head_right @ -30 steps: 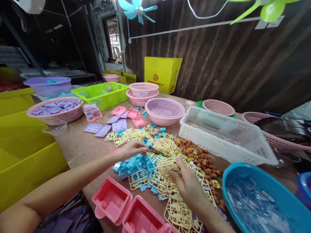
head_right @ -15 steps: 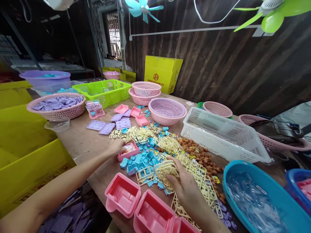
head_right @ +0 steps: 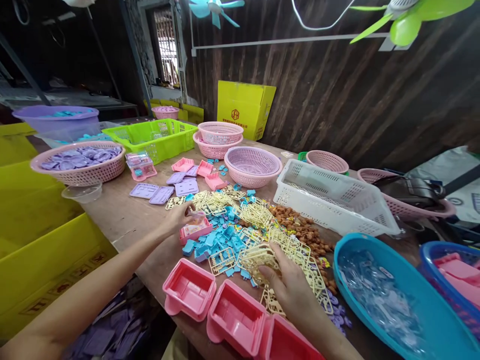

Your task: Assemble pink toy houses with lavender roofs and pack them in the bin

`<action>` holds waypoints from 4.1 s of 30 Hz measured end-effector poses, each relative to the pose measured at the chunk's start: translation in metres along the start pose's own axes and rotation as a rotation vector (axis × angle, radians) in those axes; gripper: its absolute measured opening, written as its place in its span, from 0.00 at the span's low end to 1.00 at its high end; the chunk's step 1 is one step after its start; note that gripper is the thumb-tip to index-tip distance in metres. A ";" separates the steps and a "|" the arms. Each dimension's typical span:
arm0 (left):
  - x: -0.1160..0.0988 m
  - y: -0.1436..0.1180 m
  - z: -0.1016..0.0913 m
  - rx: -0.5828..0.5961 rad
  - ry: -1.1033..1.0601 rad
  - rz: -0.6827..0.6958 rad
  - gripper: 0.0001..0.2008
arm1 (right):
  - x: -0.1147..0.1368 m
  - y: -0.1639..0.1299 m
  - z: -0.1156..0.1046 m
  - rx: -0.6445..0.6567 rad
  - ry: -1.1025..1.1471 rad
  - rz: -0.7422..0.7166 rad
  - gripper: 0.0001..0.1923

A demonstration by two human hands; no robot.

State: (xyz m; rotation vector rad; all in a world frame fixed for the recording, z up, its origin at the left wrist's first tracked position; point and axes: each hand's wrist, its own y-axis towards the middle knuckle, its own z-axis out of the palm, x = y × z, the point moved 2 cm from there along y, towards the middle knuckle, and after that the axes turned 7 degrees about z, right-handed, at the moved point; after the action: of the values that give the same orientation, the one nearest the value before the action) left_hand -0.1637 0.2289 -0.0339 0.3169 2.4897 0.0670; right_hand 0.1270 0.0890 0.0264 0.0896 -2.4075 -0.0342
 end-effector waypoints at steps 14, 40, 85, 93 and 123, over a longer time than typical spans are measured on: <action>-0.177 -0.100 0.049 0.389 -0.776 0.487 0.20 | 0.008 -0.049 -0.029 0.195 -0.038 -0.067 0.03; -0.262 -0.162 0.181 0.615 -0.186 0.715 0.51 | -0.113 -0.160 -0.046 0.052 -0.566 -0.054 0.23; -0.100 -0.024 0.048 0.483 0.184 0.272 0.10 | -0.103 0.002 -0.016 0.102 0.406 0.407 0.18; -0.119 -0.032 0.050 0.488 -0.085 0.268 0.10 | -0.062 -0.009 -0.013 0.109 0.413 0.255 0.26; -0.125 -0.035 0.058 0.332 -0.730 0.244 0.16 | -0.021 0.035 0.050 -0.003 -0.154 -0.254 0.05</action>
State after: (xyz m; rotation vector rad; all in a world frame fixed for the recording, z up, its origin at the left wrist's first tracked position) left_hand -0.0392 0.1631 -0.0122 0.6512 1.7216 -0.3126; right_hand 0.1070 0.1258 -0.0227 0.4043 -2.5346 -0.1677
